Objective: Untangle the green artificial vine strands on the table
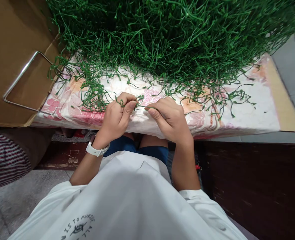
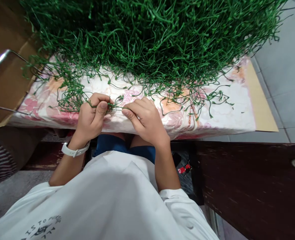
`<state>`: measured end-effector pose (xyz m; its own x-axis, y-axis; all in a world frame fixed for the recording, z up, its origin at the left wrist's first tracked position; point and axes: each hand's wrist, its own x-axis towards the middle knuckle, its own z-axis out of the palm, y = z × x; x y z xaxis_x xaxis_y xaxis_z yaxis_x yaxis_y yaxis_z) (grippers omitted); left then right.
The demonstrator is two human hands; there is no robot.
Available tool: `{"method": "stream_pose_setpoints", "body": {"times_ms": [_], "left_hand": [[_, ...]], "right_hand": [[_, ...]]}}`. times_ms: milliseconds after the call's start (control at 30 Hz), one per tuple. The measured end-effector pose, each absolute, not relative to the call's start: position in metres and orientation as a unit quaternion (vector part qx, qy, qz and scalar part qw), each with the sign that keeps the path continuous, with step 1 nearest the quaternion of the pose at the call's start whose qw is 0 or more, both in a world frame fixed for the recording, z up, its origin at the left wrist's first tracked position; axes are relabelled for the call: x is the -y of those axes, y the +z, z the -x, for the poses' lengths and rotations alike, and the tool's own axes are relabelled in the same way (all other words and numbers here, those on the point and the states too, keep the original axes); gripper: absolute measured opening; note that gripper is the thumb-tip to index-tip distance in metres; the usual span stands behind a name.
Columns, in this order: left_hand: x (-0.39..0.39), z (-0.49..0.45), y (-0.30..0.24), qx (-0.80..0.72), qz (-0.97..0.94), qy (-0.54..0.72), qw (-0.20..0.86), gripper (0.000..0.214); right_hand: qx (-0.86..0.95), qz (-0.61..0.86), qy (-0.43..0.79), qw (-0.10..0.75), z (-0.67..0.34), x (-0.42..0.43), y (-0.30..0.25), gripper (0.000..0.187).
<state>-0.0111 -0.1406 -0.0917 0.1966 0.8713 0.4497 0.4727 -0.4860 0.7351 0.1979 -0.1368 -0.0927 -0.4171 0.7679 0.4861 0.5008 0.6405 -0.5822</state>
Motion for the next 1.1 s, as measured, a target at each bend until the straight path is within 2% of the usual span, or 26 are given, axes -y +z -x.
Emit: {"method": "stream_pose_setpoints", "body": {"times_ms": [200,333,533,833,1100], "left_hand": [[0.142,0.008,-0.09,-0.469,-0.73,0.435,0.241,0.039],[0.142,0.005,-0.092,-0.471,-0.726,0.427,0.261,0.038],[0.141,0.001,-0.094,-0.483,-0.753,0.401,0.196,0.04],[0.139,-0.002,-0.099,-0.469,-0.748,0.436,0.176,0.031],[0.136,-0.006,-0.104,-0.445,-0.759,0.467,0.09,0.026]], "right_hand": [[0.799,0.407,0.197,0.397,-0.198,0.139,-0.095,0.036],[0.767,0.449,0.162,0.428,-0.194,0.139,-0.098,0.035],[0.736,0.505,0.092,0.442,-0.187,0.137,-0.103,0.036],[0.702,0.518,0.119,0.474,-0.183,0.136,-0.102,0.035],[0.681,0.517,0.123,0.504,-0.182,0.137,-0.102,0.037]]}}
